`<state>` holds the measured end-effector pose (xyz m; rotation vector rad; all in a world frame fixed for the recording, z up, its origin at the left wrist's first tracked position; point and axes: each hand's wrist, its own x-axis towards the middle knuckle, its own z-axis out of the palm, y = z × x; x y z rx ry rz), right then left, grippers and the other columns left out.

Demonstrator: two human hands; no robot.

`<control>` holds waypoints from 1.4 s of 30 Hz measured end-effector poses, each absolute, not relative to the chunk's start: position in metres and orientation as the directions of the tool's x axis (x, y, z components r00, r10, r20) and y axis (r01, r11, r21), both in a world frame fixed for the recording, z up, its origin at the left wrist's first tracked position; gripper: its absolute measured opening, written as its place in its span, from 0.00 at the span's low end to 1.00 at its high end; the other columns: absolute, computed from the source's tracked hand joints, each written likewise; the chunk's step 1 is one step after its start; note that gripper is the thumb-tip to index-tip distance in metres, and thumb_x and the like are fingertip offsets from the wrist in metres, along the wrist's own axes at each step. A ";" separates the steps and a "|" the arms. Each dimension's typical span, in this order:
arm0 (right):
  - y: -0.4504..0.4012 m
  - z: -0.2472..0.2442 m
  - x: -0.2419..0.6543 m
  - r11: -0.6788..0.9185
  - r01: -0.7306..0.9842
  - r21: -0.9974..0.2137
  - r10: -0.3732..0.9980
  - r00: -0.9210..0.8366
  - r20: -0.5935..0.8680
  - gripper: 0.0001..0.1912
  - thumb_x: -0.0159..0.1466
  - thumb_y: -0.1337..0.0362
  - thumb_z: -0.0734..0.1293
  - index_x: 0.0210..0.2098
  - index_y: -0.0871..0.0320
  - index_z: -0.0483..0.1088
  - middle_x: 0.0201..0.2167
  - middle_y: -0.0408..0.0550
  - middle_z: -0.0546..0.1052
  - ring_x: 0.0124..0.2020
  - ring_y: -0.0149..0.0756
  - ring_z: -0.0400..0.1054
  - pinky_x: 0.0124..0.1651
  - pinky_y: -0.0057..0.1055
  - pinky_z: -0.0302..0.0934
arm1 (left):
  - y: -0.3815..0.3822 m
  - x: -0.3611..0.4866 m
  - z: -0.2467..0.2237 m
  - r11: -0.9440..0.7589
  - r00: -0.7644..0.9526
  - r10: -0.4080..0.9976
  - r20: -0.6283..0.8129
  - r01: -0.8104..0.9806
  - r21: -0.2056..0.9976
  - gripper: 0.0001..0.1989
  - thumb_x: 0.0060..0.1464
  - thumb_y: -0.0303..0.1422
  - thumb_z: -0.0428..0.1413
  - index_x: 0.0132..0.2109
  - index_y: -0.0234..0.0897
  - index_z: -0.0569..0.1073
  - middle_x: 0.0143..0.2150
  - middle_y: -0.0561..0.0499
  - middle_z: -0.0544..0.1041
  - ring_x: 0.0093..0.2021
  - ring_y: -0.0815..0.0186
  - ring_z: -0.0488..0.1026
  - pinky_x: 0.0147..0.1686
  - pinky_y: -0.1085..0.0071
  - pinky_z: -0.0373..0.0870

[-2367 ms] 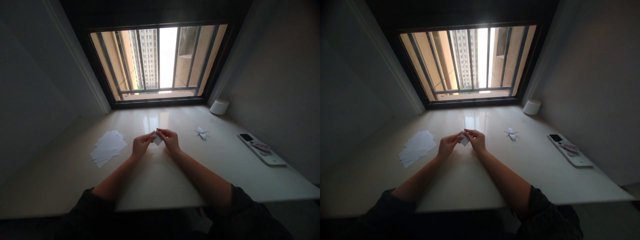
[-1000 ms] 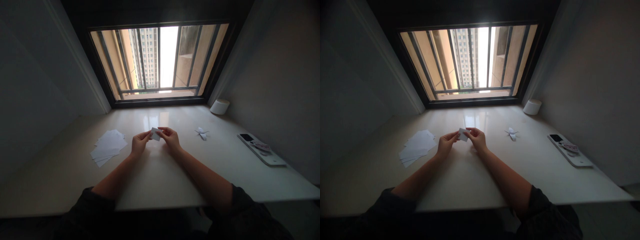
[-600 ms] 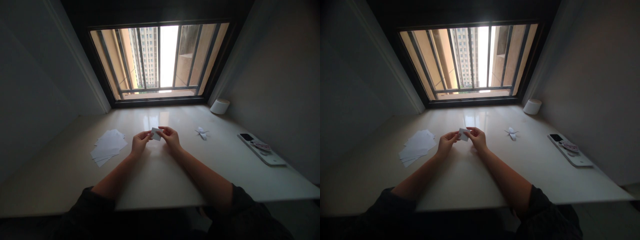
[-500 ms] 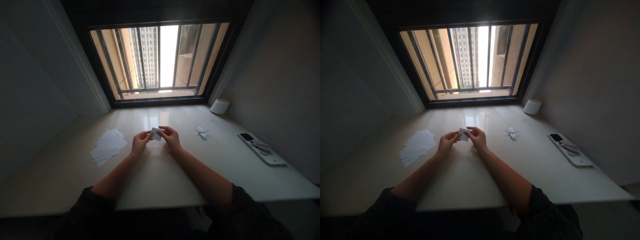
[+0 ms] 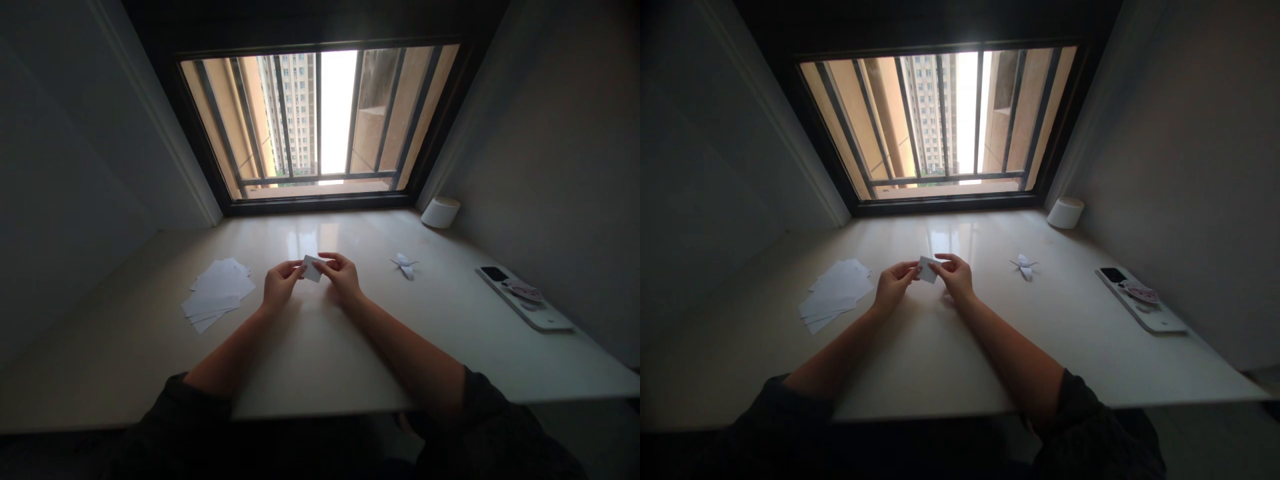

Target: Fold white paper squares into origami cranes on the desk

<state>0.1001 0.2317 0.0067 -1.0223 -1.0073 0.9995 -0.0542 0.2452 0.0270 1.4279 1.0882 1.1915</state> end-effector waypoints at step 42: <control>0.229 0.012 0.103 0.094 0.037 -0.995 0.993 0.065 0.097 0.18 0.48 0.50 0.71 0.27 0.60 0.76 0.25 0.46 0.77 0.24 0.34 0.67 0.26 0.28 0.57 | 0.247 -0.060 0.021 -0.064 0.342 0.939 0.024 0.105 0.992 0.20 0.44 0.47 0.60 0.35 0.32 0.79 0.31 0.41 0.80 0.32 0.60 0.77 0.32 0.68 0.68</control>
